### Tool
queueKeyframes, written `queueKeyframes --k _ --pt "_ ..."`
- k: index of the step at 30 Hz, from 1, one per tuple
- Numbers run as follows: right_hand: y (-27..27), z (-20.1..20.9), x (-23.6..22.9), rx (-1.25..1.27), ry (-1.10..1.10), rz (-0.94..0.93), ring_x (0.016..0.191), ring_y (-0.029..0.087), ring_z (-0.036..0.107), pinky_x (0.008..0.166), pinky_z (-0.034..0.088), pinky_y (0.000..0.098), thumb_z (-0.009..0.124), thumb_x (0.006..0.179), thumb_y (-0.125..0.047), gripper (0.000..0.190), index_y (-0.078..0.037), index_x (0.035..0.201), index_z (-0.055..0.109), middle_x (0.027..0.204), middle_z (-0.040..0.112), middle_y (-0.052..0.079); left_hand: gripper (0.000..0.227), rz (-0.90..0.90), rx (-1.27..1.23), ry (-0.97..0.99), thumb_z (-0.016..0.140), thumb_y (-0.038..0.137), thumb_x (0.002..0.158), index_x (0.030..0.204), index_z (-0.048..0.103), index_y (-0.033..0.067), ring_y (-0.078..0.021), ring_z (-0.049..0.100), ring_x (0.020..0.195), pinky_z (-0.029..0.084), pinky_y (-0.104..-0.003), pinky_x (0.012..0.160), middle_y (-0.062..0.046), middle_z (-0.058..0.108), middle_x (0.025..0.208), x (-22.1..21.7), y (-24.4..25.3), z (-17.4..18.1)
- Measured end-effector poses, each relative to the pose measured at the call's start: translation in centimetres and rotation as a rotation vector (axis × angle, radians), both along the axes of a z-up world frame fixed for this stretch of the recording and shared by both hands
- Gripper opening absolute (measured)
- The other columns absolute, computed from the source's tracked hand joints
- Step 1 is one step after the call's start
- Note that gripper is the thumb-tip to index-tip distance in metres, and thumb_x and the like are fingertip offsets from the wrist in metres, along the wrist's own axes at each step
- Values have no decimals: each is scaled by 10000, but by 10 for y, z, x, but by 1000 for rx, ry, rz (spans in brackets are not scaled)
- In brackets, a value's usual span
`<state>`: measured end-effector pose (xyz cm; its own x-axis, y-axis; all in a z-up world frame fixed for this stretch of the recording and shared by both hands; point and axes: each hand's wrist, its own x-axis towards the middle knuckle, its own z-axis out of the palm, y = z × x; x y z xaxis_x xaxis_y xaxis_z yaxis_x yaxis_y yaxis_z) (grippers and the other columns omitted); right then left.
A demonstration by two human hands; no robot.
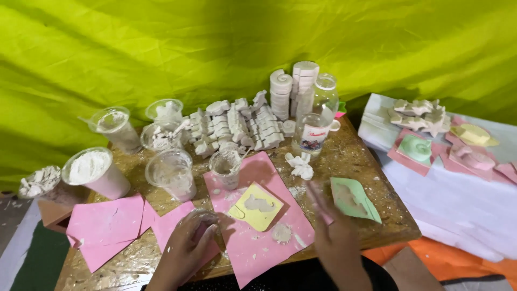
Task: Filling a small yellow mold with white plaster paste using a spoon and smoothing the surface.
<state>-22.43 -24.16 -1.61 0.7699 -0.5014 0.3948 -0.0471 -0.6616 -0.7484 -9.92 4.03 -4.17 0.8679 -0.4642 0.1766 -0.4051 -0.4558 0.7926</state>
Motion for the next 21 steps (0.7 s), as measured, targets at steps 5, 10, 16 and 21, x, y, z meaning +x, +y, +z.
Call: queueKeyframes --k 5,10,16,21 --pt "35 -14 4 347 256 620 1370 292 626 1142 492 409 509 933 -12 603 -232 1495 523 1554 544 32 230 -102 -117 -225 565 166 984 1155 715 136 -235 700 1126 539 -402 972 -50 752 1180 4 8 -15" --pt "-57 -15 7 -261 -139 -440 1049 400 683 954 516 470 513 1116 -106 444 -23 1537 629 1207 733 238 227 -85 -97 -234 592 284 1000 1121 727 148 -237 689 1108 487 -399 969 -33 750 1157 -1 13 -16" --pt "54 11 2 100 142 389 317 55 268 274 323 195 423 1004 -260 486 -259 1482 506 1485 635 29 253 -80 30 -256 609 322 991 1106 689 111 -273 643 951 492 -386 807 -66 701 1034 4 7 -18" --pt "19 -19 12 -58 195 323 869 194 481 711 405 341 489 1003 -150 466 -152 1466 538 996 572 54 348 -120 129 -344 713 216 903 1222 631 106 -316 599 1074 462 -426 925 -110 657 1180 9 11 -43"
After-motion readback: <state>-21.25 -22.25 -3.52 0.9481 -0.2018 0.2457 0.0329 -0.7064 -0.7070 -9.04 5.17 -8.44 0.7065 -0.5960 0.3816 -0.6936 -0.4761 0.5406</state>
